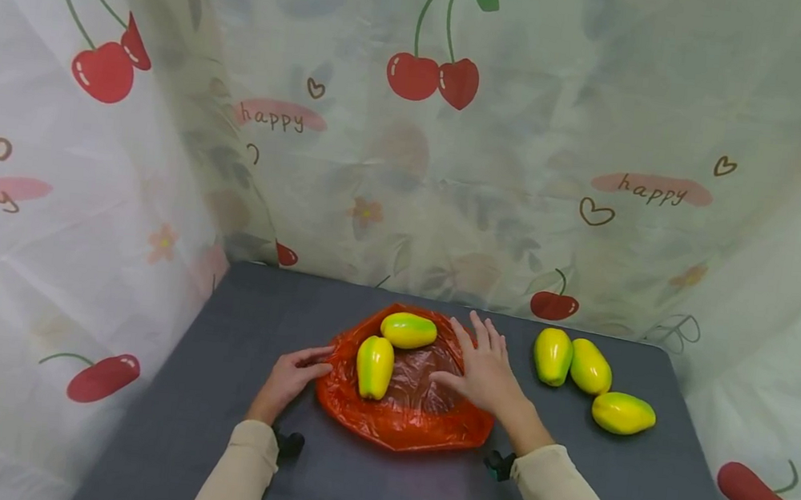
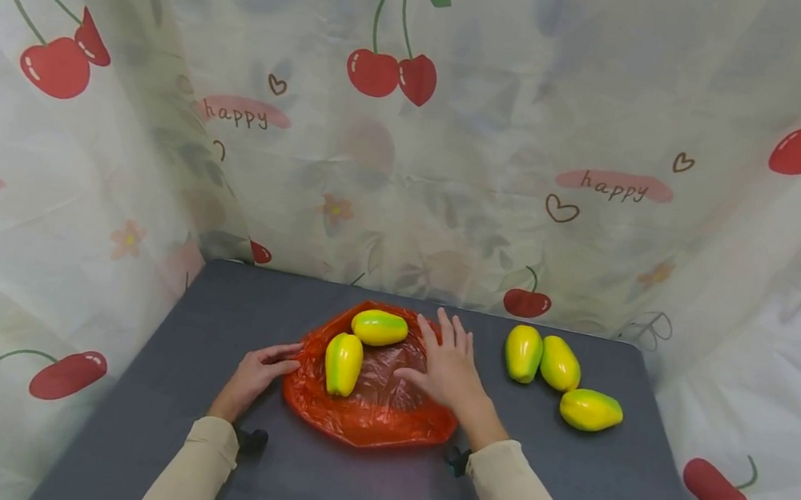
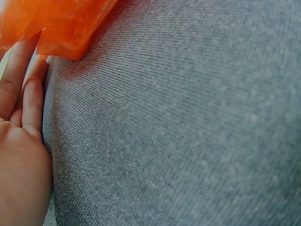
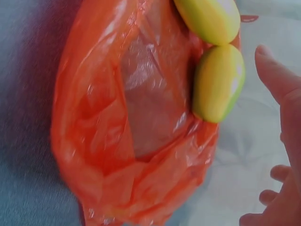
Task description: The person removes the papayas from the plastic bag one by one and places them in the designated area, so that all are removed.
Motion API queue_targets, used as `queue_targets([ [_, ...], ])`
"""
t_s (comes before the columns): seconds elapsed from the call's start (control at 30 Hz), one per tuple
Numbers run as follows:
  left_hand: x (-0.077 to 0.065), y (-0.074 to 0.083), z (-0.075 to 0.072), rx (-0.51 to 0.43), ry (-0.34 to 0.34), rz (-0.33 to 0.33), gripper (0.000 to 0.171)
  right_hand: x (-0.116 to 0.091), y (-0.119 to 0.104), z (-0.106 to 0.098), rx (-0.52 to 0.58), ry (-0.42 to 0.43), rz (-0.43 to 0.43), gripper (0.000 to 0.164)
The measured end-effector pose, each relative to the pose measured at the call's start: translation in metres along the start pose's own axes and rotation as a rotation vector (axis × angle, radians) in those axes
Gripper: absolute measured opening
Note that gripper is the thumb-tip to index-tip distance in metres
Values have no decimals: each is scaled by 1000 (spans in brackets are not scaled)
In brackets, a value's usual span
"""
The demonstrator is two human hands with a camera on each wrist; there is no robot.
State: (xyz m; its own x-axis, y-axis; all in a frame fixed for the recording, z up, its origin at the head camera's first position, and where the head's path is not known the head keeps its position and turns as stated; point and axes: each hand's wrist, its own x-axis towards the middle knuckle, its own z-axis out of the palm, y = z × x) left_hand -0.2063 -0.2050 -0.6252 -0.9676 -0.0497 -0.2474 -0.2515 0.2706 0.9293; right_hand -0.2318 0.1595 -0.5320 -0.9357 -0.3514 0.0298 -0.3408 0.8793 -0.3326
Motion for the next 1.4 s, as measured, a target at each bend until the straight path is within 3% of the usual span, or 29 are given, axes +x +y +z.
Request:
queue_targets([
  [0.33,2,-1,1,-17,-6,-18,42,17,-15,8,-1,-11,-49,97],
  [0.67,3,-3,-1,-18,-5,-7,42,35,-25,17,-24,-53,-42,94],
  [0.93,2,-1,0,-18,-4,-18,42,48,-23,29,29,-25,-94,89],
  [1.27,3,0,0,-27,-3,-29,40,61,-28,33,131,-82,-102,88],
  [1.4,3,-1,0,-28,-2,-29,40,67,-31,34,114,-108,-104,86],
])
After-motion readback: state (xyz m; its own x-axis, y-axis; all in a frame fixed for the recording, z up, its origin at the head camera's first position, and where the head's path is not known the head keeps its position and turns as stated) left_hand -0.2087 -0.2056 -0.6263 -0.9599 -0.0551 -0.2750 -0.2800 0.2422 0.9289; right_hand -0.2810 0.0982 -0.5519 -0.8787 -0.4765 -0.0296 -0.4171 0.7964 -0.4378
